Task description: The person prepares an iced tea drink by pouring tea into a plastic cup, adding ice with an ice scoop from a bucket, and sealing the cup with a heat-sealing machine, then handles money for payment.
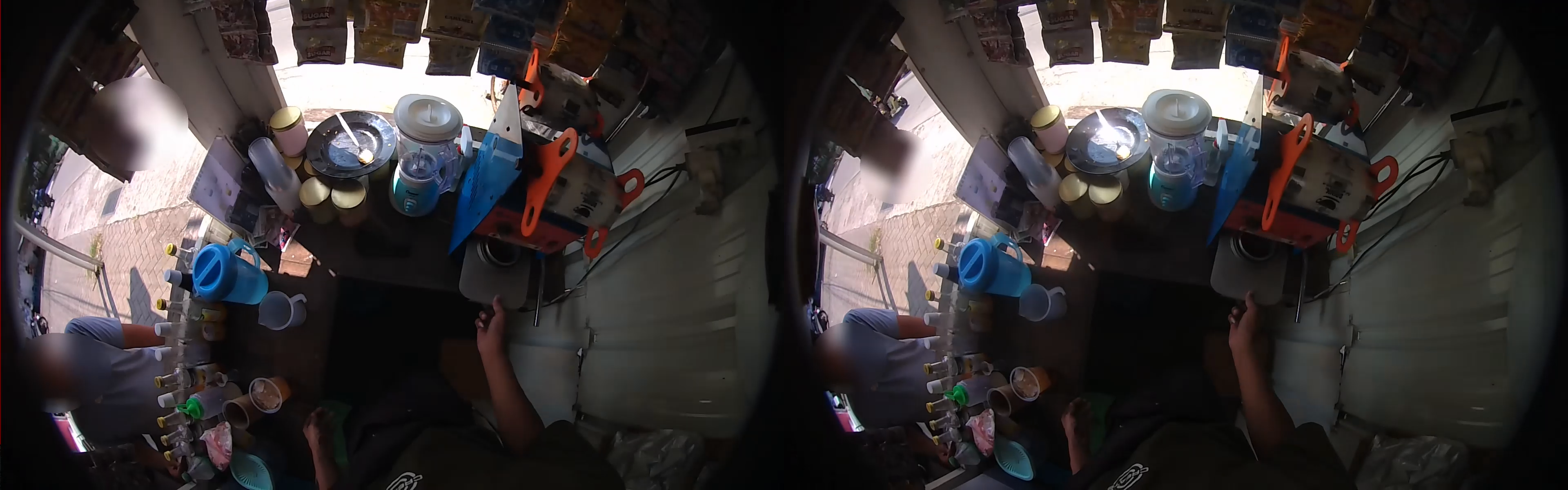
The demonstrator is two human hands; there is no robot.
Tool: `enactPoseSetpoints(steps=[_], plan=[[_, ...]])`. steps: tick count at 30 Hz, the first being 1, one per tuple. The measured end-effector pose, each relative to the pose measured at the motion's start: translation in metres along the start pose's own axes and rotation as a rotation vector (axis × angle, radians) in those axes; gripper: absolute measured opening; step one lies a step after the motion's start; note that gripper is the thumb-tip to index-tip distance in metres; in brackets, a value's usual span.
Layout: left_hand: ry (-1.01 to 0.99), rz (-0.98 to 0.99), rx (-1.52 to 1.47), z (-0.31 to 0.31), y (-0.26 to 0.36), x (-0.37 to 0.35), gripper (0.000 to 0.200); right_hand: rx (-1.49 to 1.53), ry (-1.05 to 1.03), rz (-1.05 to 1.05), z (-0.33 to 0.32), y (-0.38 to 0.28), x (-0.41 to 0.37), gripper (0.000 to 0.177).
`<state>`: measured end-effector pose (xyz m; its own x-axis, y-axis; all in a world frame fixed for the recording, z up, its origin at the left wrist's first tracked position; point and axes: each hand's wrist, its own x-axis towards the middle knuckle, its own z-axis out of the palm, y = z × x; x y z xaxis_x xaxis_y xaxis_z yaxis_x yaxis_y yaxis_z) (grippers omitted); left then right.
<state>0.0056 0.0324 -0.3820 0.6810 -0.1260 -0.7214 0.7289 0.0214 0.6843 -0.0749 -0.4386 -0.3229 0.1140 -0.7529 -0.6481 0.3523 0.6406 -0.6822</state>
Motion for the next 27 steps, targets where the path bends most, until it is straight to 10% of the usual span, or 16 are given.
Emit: enactPoseSetpoints(steps=[12, 19, 27], plan=[[0.435, 0.234, -0.573, 0.020, 0.094, -0.036, 0.058, 0.038, 0.241, -0.069, 0.027, 0.045, -0.064, 0.049], [0.384, 0.306, -0.336, 0.015, 0.126, -0.027, 0.063, -1.099, -1.137, 0.234, 0.131, 0.230, -0.186, 0.048], [0.373, 0.248, -0.169, -0.005, 0.132, -0.009, 0.060, -1.123, -1.490, -0.139, 0.151, 0.300, -0.221, 0.046]])
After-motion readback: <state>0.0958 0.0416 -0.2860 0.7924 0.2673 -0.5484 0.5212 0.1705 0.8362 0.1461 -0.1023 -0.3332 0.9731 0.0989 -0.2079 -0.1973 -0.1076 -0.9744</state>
